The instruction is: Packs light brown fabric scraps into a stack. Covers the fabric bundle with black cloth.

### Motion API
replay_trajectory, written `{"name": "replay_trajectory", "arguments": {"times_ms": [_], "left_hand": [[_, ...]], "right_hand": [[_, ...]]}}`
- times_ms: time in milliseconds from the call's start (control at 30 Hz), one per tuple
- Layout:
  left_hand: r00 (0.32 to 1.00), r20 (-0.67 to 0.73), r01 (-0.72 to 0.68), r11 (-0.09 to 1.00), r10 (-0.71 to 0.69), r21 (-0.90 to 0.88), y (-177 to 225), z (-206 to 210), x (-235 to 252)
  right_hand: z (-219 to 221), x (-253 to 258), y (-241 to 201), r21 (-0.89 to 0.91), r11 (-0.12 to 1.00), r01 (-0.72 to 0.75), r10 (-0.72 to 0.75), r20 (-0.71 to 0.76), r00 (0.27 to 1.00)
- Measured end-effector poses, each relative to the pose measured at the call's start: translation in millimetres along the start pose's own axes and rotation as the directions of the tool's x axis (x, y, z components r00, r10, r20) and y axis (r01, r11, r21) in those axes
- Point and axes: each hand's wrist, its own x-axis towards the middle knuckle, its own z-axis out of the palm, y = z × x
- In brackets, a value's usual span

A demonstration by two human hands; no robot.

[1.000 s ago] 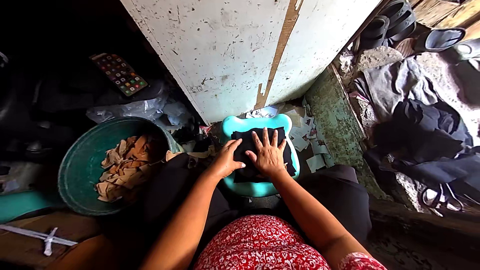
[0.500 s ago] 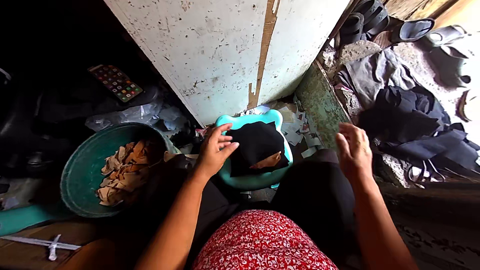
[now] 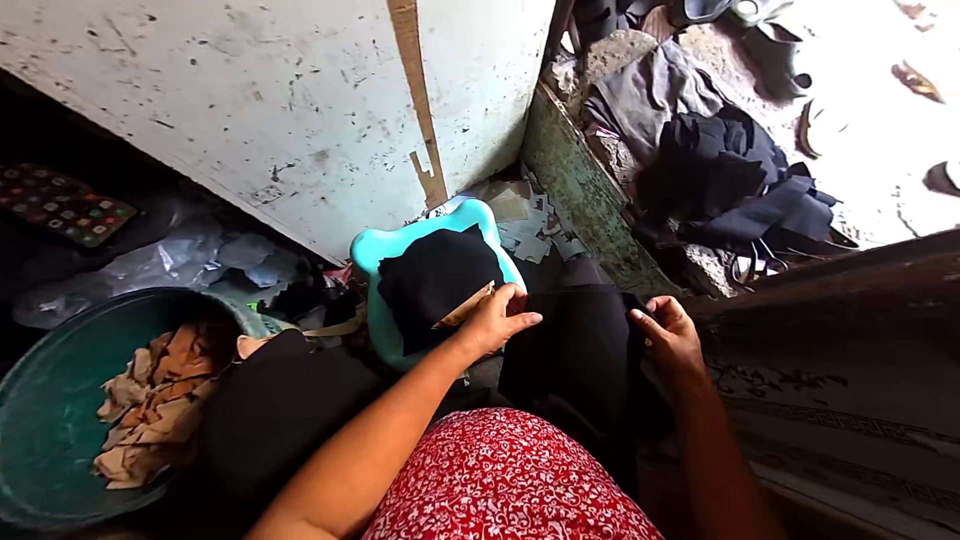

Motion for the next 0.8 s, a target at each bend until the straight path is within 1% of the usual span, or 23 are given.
{"name": "replay_trajectory", "arguments": {"times_ms": [100, 200, 300, 367, 433, 467, 533, 567, 633, 667, 733, 767, 800], "left_hand": [[0.998, -0.049, -0.022, 0.998, 0.025, 0.054, 1, -1, -1], [0.997, -0.056, -0.042, 0.992, 0.049, 0.120, 2, -3, -5], [0.994, -0.054, -0.077, 0.976, 0.090, 0.202, 6, -5, -7], [0.991, -0.060, -0.098, 0.959, 0.118, 0.265, 6, -5, -8], [0.985, -0.084, -0.118, 0.939, 0.152, 0.322, 7, -4, -9], [0.980, -0.101, -0.126, 0.929, 0.171, 0.349, 8, -3, -11], [0.961, -0.132, -0.172, 0.902, 0.242, 0.396, 10, 0, -13], [0.945, -0.139, -0.219, 0.888, 0.297, 0.405, 13, 3, -13], [0.904, -0.100, -0.339, 0.838, 0.417, 0.428, 23, 10, -15], [0.881, -0.055, -0.399, 0.802, 0.469, 0.444, 32, 15, -17], [0.836, 0.054, -0.505, 0.726, 0.546, 0.467, 48, 22, -22], [0.826, 0.110, -0.534, 0.705, 0.553, 0.467, 53, 21, -25], [0.831, 0.156, -0.538, 0.701, 0.534, 0.468, 55, 17, -29]], "right_hand": [[-3, 1, 0, -0.084, 0.994, 0.068, -0.070, -0.024, 0.997], [-6, 0, -3, -0.269, 0.957, 0.109, -0.134, -0.076, 0.988], [-8, 0, -5, -0.433, 0.882, 0.187, -0.247, -0.085, 0.965], [-8, 0, -9, -0.557, 0.799, 0.227, -0.313, -0.063, 0.948], [-8, -2, -15, -0.612, 0.743, 0.269, -0.367, -0.037, 0.929], [-8, -3, -19, -0.603, 0.747, 0.280, -0.372, -0.030, 0.928], [-6, -9, -30, -0.514, 0.803, 0.302, -0.351, 0.001, 0.936], [-5, -13, -38, -0.444, 0.837, 0.319, -0.337, 0.039, 0.941], [-3, -22, -60, -0.296, 0.872, 0.389, -0.347, 0.185, 0.919], [0, -26, -73, -0.222, 0.874, 0.433, -0.368, 0.282, 0.886], [9, -34, -99, -0.064, 0.869, 0.491, -0.411, 0.462, 0.786], [14, -37, -111, 0.000, 0.860, 0.511, -0.441, 0.504, 0.743], [19, -39, -121, 0.043, 0.851, 0.524, -0.469, 0.511, 0.720]]}}
